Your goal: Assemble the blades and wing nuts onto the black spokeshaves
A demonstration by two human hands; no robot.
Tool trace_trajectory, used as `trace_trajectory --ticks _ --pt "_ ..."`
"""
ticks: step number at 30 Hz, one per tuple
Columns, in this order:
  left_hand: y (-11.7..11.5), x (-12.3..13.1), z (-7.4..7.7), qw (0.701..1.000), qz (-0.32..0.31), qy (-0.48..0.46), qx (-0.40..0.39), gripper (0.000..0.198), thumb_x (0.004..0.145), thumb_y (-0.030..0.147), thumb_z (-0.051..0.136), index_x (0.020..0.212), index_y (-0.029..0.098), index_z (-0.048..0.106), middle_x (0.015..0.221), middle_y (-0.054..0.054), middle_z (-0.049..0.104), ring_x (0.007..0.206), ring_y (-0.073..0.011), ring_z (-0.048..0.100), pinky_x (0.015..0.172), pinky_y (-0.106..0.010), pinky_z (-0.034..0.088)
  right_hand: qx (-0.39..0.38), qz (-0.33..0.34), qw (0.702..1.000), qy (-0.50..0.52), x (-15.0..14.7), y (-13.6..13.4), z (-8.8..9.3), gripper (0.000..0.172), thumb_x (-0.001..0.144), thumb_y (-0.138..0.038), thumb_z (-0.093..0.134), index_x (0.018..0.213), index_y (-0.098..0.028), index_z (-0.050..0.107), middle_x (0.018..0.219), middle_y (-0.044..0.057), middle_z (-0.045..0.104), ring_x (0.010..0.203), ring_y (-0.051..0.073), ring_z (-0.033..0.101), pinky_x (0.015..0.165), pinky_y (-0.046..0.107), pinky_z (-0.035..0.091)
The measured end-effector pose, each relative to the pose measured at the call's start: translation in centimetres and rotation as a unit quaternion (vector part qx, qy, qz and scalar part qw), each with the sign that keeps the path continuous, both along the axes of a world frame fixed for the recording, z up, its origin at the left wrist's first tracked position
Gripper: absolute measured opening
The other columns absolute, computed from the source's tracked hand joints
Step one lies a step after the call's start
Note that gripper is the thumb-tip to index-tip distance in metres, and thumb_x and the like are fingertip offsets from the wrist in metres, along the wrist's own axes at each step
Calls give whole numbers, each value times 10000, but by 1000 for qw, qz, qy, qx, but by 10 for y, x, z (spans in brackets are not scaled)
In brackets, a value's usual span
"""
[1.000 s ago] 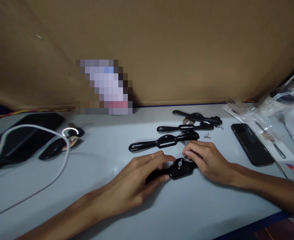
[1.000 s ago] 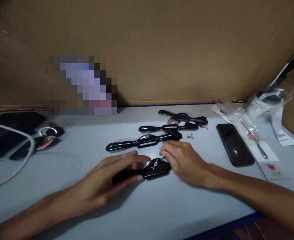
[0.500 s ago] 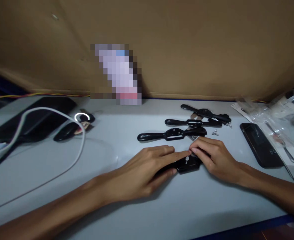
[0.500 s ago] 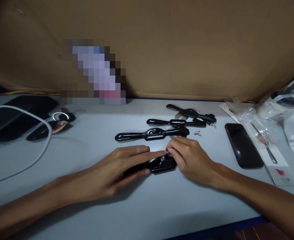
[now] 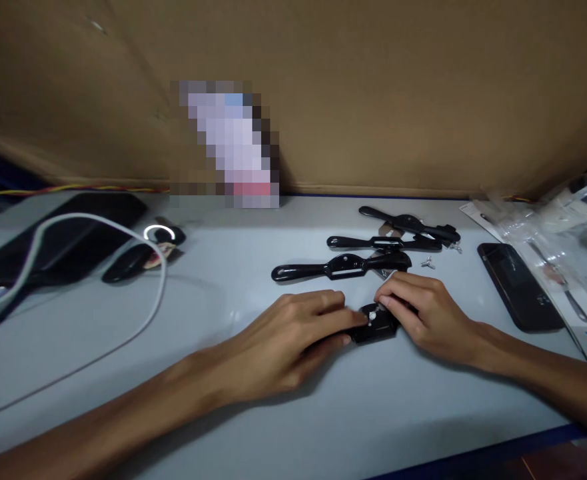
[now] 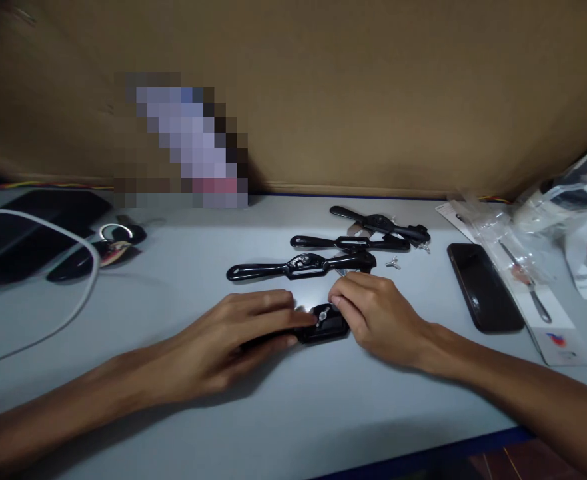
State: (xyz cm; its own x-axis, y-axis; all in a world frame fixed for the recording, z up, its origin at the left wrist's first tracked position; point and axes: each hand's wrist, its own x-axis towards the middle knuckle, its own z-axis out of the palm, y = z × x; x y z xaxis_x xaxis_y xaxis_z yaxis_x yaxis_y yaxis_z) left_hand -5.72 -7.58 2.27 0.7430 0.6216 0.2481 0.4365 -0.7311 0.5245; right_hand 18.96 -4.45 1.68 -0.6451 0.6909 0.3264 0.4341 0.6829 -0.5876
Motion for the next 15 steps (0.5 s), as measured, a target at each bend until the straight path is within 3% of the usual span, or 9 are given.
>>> trace_trajectory --ticks 4,9,15 --pt "0 -1 -3 1000 0 5 23 276 1029 121 447 1236 193 615 895 -34 625 722 -168 576 628 -266 423 -6 1 1000 18 -1 -2 3 178 996 -148 497 863 -185 609 797 14 636 705 142 568 671 274 437" --pt "-2 -1 -3 999 32 9 -20 328 1031 165 490 1357 201 470 1028 -43 696 823 -184 653 703 -281 496 20 10 998 65 0 -4 4 121 875 -92 541 816 -189 582 763 2 591 665 133 527 614 269 434" --pt "-3 -1 -5 999 40 8 -32 473 1038 171 494 1486 258 368 1167 -51 701 963 -204 684 798 -300 515 59 55 992 97 1 -2 -3 304 863 -13 482 976 -177 711 874 52 647 753 155 605 642 280 499"
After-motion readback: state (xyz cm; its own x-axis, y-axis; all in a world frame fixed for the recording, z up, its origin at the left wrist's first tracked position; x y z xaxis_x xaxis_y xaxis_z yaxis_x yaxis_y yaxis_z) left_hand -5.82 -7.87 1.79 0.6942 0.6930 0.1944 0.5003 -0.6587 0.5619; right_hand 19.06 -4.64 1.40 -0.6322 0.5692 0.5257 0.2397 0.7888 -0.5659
